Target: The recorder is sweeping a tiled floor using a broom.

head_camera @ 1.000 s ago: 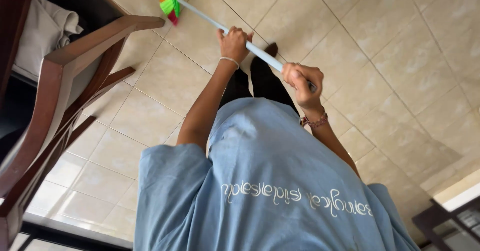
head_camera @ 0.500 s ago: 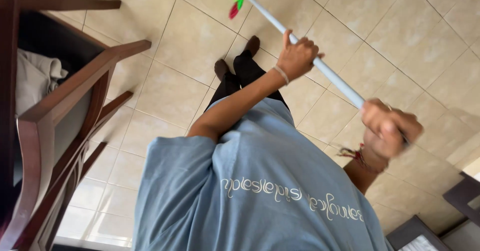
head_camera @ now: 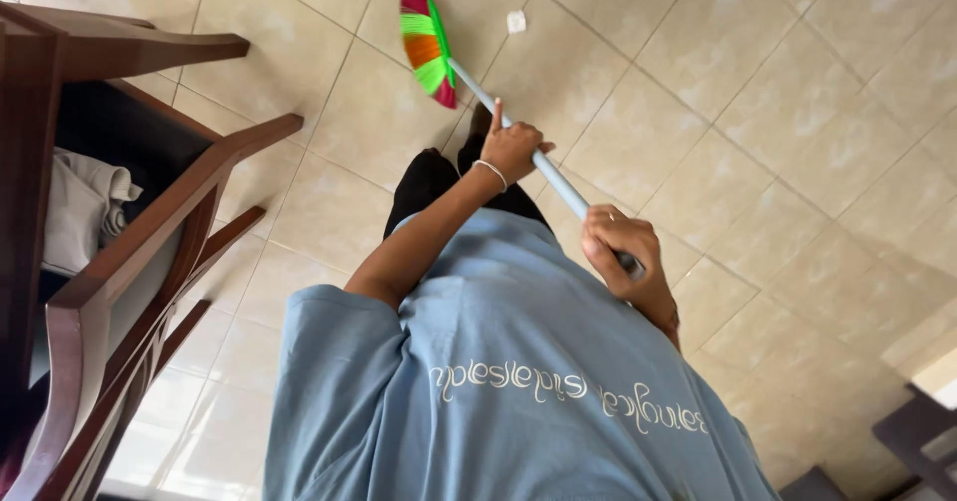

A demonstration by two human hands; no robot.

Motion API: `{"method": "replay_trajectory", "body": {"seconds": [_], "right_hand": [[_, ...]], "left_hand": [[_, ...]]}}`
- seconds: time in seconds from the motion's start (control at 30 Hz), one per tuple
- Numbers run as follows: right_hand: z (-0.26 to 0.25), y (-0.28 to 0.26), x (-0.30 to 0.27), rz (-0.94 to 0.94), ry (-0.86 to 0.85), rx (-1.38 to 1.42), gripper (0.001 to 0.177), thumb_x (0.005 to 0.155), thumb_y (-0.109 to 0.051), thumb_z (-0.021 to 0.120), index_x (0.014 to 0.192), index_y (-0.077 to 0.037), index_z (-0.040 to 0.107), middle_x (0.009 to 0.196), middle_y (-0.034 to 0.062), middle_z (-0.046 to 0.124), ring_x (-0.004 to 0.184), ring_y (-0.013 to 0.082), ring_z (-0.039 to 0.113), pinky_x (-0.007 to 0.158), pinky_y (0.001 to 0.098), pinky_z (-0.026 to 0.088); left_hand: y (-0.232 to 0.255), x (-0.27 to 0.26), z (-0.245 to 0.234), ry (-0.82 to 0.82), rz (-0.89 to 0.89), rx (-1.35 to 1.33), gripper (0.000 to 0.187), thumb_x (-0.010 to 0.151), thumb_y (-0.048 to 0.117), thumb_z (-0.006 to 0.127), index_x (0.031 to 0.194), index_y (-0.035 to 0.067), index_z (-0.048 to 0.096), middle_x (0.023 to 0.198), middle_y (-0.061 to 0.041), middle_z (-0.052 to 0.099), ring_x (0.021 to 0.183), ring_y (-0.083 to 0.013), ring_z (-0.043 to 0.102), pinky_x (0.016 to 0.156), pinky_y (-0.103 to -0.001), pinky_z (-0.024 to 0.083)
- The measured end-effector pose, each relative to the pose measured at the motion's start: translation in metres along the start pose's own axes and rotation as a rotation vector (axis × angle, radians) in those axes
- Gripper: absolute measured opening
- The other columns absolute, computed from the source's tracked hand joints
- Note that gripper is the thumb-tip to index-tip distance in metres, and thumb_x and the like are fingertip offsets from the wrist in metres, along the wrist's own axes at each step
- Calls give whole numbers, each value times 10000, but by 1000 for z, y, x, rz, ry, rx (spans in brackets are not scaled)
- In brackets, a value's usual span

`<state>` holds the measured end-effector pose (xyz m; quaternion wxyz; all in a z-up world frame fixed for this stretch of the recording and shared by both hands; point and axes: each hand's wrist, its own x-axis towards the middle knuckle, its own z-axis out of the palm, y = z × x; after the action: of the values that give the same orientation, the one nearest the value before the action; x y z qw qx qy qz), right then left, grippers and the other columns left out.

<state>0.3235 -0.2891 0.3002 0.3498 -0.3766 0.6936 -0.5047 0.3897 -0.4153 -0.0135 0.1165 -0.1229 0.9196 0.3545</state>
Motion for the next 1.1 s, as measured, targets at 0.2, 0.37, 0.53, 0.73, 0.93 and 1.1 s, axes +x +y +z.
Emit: {"method": "replay_trajectory", "body": {"seconds": [0.2,0.37,0.53,0.73,0.93,1.1], "right_hand": [[-19,-13,33,-116,31,136,297,950,-115,547,688,-58,419,629,43,466,601,179,465,851,421,517],[68,6,136,-244,-17,183,227,949,-75,514,736,-9,471,666,76,511,601,188,478,931,476,532],[218,49,283,-198,-148,301,188,981,8,483,1074,116,606,784,86,578,649,124,527,631,260,467],[383,80,419,-338,-296,278,116,1025,-46,621,940,22,659,778,47,617,633,137,535,1069,423,500],[381,93,428,-112,-391,194,147,978,-62,668,857,20,646,755,77,569,642,182,530,675,296,458],[298,61,395,-245,-445,-38,203,941,-2,663,772,3,551,725,80,547,724,240,586,1082,453,506]], "left_hand": [[1,-6,-137,20,-53,29,358,1005,416,582,810,162,740,803,-25,696,948,-209,692,1202,-691,70],[-160,-24,-193,237,-81,137,247,923,397,674,819,192,766,828,-32,702,963,-236,681,1136,-635,179],[-354,-61,-285,313,-316,229,277,1034,386,731,869,167,763,941,-41,705,985,-257,664,1128,-515,310],[-559,-108,-312,318,-616,330,242,950,359,722,914,125,771,1180,-91,725,1338,-290,558,1108,-655,147],[-581,-91,-244,-93,-772,301,352,969,509,632,1065,193,756,1190,-92,685,1181,-250,614,1140,-680,180],[-497,-23,-214,206,-468,124,112,911,310,693,937,231,769,1069,-4,685,1275,-205,537,1082,-710,204]]}}
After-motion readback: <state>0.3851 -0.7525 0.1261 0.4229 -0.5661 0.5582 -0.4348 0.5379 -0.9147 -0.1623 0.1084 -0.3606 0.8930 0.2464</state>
